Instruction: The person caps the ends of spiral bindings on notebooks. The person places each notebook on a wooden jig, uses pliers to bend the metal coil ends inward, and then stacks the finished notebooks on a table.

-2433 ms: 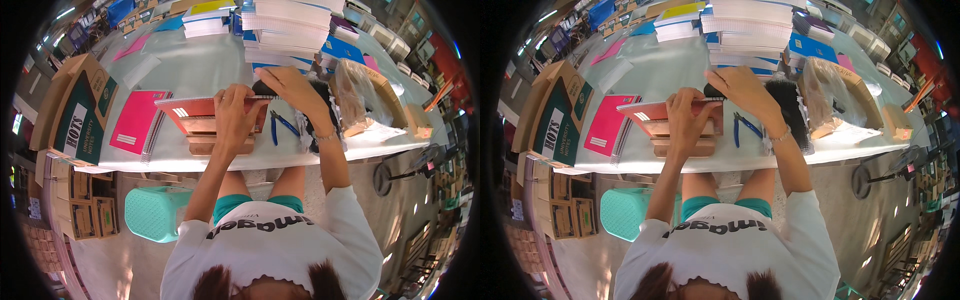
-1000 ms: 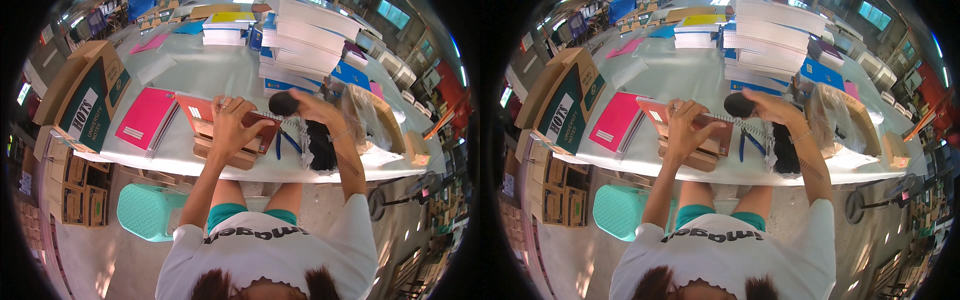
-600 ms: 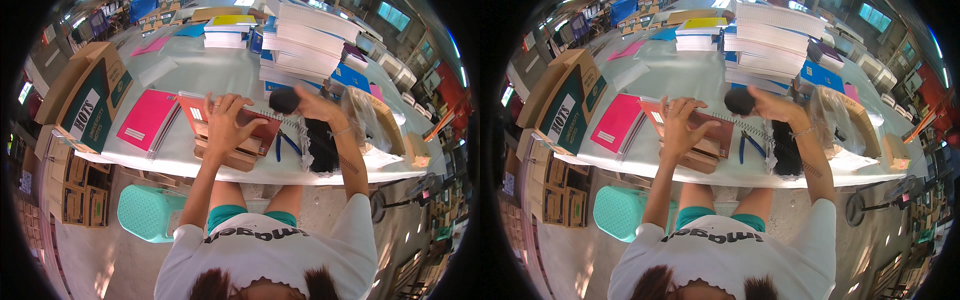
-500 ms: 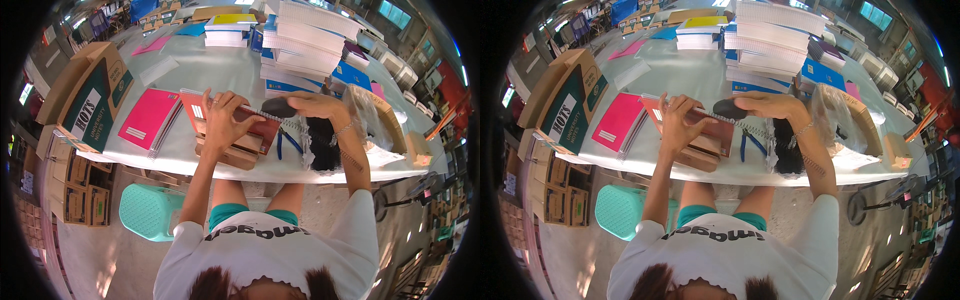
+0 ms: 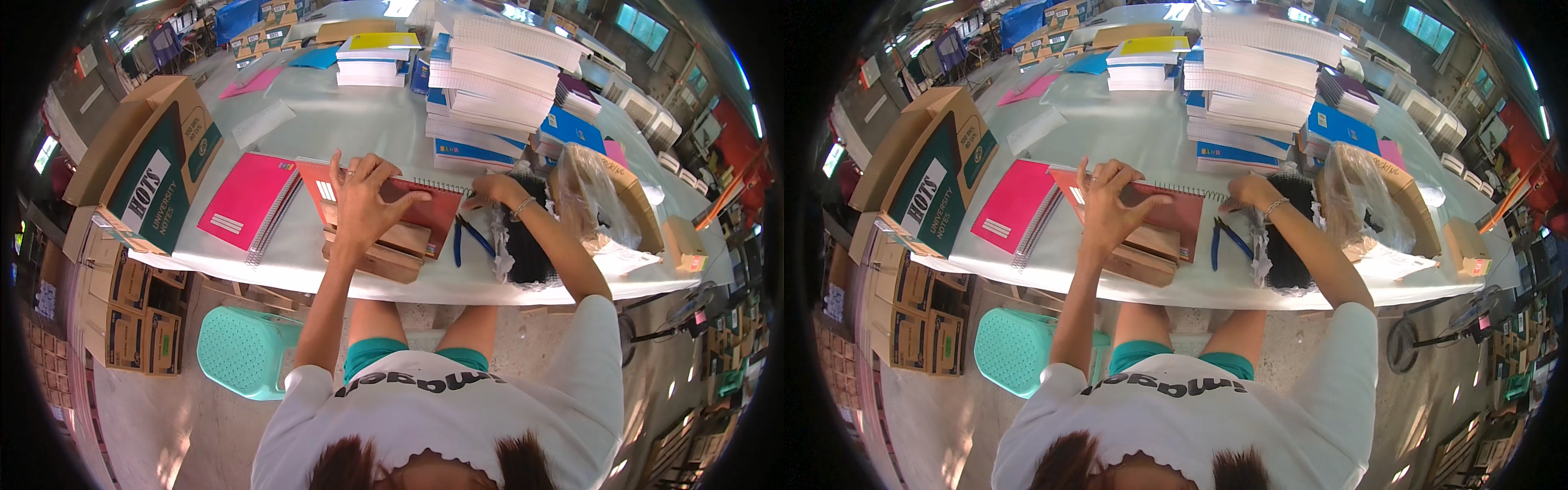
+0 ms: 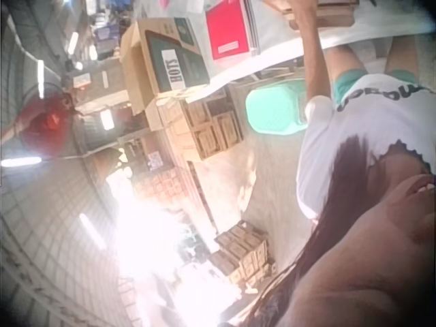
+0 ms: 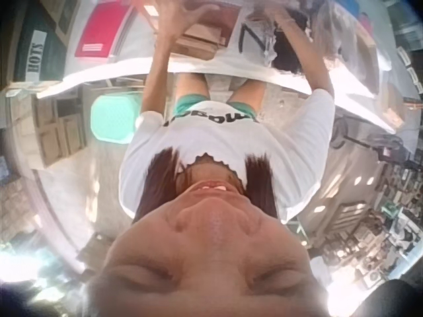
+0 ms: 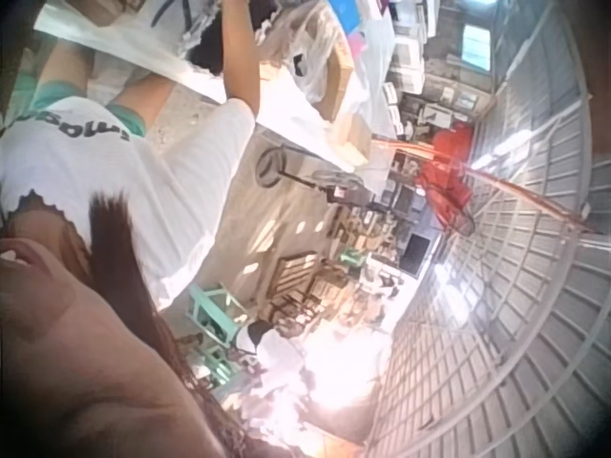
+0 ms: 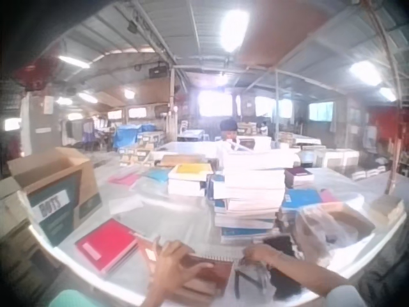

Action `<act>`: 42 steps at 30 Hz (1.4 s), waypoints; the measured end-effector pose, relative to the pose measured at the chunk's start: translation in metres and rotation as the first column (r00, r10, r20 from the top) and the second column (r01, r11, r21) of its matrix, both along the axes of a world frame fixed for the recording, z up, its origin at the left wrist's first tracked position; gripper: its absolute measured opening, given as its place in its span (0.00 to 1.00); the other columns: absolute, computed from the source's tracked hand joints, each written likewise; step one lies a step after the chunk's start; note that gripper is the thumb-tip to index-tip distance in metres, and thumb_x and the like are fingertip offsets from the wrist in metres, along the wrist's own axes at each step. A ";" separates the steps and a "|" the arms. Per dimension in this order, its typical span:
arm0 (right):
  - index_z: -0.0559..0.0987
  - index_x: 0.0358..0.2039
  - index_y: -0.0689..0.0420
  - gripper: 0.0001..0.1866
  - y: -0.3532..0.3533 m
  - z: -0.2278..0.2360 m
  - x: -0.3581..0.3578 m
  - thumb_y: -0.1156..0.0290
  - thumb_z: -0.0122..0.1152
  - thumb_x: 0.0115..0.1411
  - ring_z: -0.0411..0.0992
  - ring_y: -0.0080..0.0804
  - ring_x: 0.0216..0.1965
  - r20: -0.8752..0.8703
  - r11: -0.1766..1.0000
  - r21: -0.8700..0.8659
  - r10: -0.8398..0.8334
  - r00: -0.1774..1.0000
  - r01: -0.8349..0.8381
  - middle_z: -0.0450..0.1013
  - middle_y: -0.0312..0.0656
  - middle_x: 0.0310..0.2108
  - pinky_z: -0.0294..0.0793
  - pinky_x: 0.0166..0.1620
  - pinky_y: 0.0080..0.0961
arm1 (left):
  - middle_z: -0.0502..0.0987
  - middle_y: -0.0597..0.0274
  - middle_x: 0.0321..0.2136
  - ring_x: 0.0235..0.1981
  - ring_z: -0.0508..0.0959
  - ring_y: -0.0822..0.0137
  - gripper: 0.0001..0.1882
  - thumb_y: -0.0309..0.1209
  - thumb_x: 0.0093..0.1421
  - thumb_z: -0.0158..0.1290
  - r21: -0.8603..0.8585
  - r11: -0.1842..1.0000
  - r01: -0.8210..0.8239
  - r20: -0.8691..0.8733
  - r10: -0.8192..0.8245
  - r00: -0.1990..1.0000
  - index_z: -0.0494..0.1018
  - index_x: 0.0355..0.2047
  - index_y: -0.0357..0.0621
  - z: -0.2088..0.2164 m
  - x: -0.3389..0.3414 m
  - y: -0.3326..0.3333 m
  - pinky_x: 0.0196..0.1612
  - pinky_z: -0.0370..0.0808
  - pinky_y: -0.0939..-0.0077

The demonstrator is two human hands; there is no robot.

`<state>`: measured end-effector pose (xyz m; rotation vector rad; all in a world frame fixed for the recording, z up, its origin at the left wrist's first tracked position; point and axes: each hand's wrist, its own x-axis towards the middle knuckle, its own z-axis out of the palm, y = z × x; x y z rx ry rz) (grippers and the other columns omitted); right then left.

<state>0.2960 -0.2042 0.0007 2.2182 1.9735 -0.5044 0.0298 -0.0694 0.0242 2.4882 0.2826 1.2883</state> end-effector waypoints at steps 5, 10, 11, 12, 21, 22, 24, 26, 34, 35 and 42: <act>0.73 0.55 0.60 0.30 -0.004 0.064 -0.028 0.49 0.55 0.62 0.73 0.37 0.45 -0.894 0.820 -0.112 -0.330 0.303 0.561 0.74 0.39 0.48 0.72 0.49 0.31 | 0.72 0.67 0.34 0.43 0.72 0.63 0.25 0.47 0.37 0.71 -0.001 0.997 -0.072 0.064 0.072 0.995 0.76 0.29 0.45 -0.006 -0.009 0.009 0.66 0.42 0.47; 0.69 0.59 0.59 0.34 0.010 0.102 -0.067 0.44 0.50 0.64 0.72 0.37 0.48 -0.411 0.990 -0.029 -0.136 0.901 0.137 0.73 0.44 0.51 0.71 0.52 0.30 | 0.71 0.67 0.34 0.45 0.72 0.64 0.25 0.47 0.38 0.71 -0.036 0.998 -0.058 -0.016 0.057 0.998 0.76 0.30 0.46 -0.004 -0.018 0.016 0.66 0.41 0.47; 0.69 0.59 0.59 0.36 0.008 0.083 -0.037 0.41 0.50 0.63 0.71 0.37 0.49 -0.337 0.993 -0.090 0.036 0.941 -0.071 0.72 0.44 0.52 0.70 0.52 0.29 | 0.71 0.67 0.34 0.45 0.72 0.64 0.25 0.47 0.38 0.71 -0.035 0.999 -0.038 0.002 0.038 0.999 0.76 0.30 0.46 0.000 -0.010 0.011 0.66 0.41 0.47; 0.69 0.60 0.58 0.38 0.003 0.062 -0.004 0.39 0.49 0.62 0.71 0.37 0.50 -0.297 0.954 -0.143 0.213 0.931 -0.264 0.71 0.44 0.54 0.70 0.52 0.29 | 0.72 0.67 0.34 0.44 0.72 0.64 0.24 0.46 0.38 0.71 -0.036 0.999 -0.003 0.029 0.004 1.000 0.76 0.29 0.45 0.002 0.000 0.004 0.66 0.41 0.48; 0.71 0.55 0.65 0.37 0.026 0.045 -0.046 0.42 0.52 0.63 0.71 0.32 0.51 -0.172 0.927 -0.374 -0.111 0.979 0.040 0.72 0.45 0.52 0.69 0.55 0.27 | 0.73 0.68 0.30 0.41 0.73 0.62 0.22 0.47 0.39 0.70 -0.060 0.998 -0.005 -0.072 0.001 0.997 0.77 0.28 0.46 0.000 -0.009 0.015 0.66 0.43 0.49; 0.72 0.55 0.65 0.36 0.034 0.037 -0.044 0.42 0.52 0.63 0.71 0.31 0.52 0.341 0.799 -0.585 0.088 0.936 0.137 0.72 0.45 0.53 0.68 0.56 0.28 | 0.73 0.67 0.30 0.42 0.73 0.61 0.23 0.49 0.40 0.69 -0.066 0.998 -0.020 -0.067 0.016 0.998 0.77 0.28 0.47 0.001 -0.011 0.016 0.67 0.43 0.48; 0.72 0.55 0.65 0.35 0.014 0.045 -0.021 0.43 0.51 0.63 0.71 0.32 0.52 0.001 0.931 -0.349 -0.110 0.994 0.103 0.72 0.45 0.53 0.68 0.56 0.28 | 0.73 0.67 0.31 0.43 0.73 0.61 0.23 0.50 0.39 0.69 -0.059 0.998 -0.030 -0.024 0.028 0.999 0.77 0.28 0.47 0.001 -0.013 0.014 0.67 0.43 0.47; 0.72 0.55 0.65 0.35 0.009 0.055 -0.016 0.44 0.51 0.64 0.71 0.33 0.52 -0.401 0.983 -0.091 -0.181 0.898 0.157 0.72 0.46 0.53 0.68 0.57 0.29 | 0.73 0.67 0.32 0.43 0.73 0.61 0.24 0.50 0.39 0.70 -0.053 0.998 -0.041 -0.006 0.041 0.999 0.77 0.29 0.48 0.001 -0.014 0.015 0.67 0.43 0.47; 0.68 0.57 0.67 0.39 0.041 0.031 -0.003 0.41 0.47 0.64 0.74 0.33 0.45 0.013 0.906 -0.422 -0.032 0.999 0.034 0.71 0.46 0.51 0.70 0.55 0.28 | 0.71 0.64 0.36 0.46 0.71 0.61 0.23 0.45 0.38 0.71 -0.040 0.999 -0.033 -0.037 0.032 0.999 0.77 0.29 0.47 0.003 -0.011 0.018 0.66 0.39 0.43; 0.68 0.57 0.67 0.39 0.042 0.029 -0.004 0.41 0.47 0.64 0.74 0.33 0.45 0.005 0.906 -0.423 -0.012 1.000 0.013 0.71 0.46 0.51 0.70 0.55 0.28 | 0.71 0.64 0.36 0.46 0.71 0.61 0.23 0.45 0.38 0.71 -0.040 0.998 -0.053 -0.046 0.051 0.998 0.77 0.29 0.47 0.002 -0.016 0.020 0.66 0.39 0.43; 0.71 0.52 0.70 0.34 0.026 0.087 -0.060 0.47 0.48 0.66 0.74 0.34 0.44 -0.932 0.971 -0.067 -0.144 0.333 0.231 0.75 0.51 0.46 0.72 0.52 0.28 | 0.70 0.63 0.37 0.47 0.71 0.60 0.24 0.49 0.39 0.69 -0.039 0.994 -0.100 -0.023 0.099 0.995 0.78 0.30 0.47 0.000 -0.030 0.032 0.66 0.37 0.39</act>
